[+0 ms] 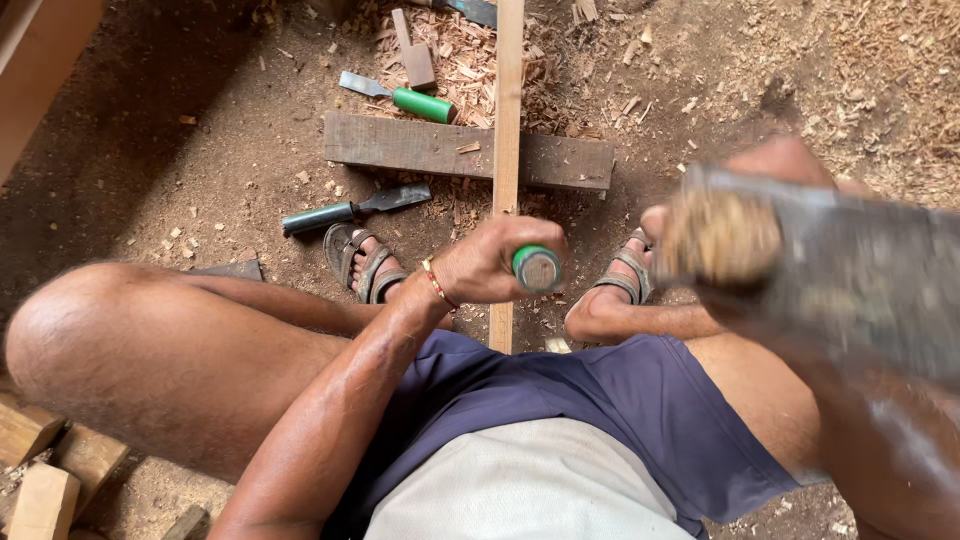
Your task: The person uses a chisel and an axe to cut a rectangular hole in a wooden board.
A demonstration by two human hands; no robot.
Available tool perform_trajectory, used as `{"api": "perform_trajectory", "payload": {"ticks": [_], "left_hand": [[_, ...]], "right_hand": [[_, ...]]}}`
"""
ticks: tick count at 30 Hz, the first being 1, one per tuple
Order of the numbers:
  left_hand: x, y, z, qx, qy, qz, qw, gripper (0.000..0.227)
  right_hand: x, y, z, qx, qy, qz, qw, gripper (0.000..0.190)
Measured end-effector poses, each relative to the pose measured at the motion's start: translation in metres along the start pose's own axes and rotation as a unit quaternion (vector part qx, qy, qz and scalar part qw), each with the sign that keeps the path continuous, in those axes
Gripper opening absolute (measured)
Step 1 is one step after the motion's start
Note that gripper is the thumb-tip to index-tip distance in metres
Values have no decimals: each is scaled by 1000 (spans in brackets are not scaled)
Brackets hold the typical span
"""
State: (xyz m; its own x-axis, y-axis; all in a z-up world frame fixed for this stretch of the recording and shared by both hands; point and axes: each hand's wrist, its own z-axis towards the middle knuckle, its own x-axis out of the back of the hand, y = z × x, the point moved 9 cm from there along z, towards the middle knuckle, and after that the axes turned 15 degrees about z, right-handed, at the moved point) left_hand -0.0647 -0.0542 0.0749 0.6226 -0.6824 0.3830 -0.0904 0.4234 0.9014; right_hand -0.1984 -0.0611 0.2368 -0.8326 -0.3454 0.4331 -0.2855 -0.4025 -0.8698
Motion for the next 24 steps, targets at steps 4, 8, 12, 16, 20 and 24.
{"api": "perform_trajectory", "payload": {"ticks": [4,8,12,16,20,24], "left_hand": [[-2,5,-10,-37,39,48,997,30],[8,1,3,-31,56,28,998,29],[11,-35,12,110,63,-67,990,22],[20,-42,15,134,124,-41,982,24],[20,-39,12,105,132,-30,985,24],[20,-39,12,113,140,-16,984,26]], "right_hand": [[-52,-7,16,-53,-186,-92,977,47],[-52,12,9,-94,-212,-384,894,54],[-27,6,-4,-2,-103,-264,959,49],[1,7,-3,-8,-24,-185,982,45],[15,4,6,-39,33,-135,990,42],[30,6,0,-82,77,-105,988,39]]}}
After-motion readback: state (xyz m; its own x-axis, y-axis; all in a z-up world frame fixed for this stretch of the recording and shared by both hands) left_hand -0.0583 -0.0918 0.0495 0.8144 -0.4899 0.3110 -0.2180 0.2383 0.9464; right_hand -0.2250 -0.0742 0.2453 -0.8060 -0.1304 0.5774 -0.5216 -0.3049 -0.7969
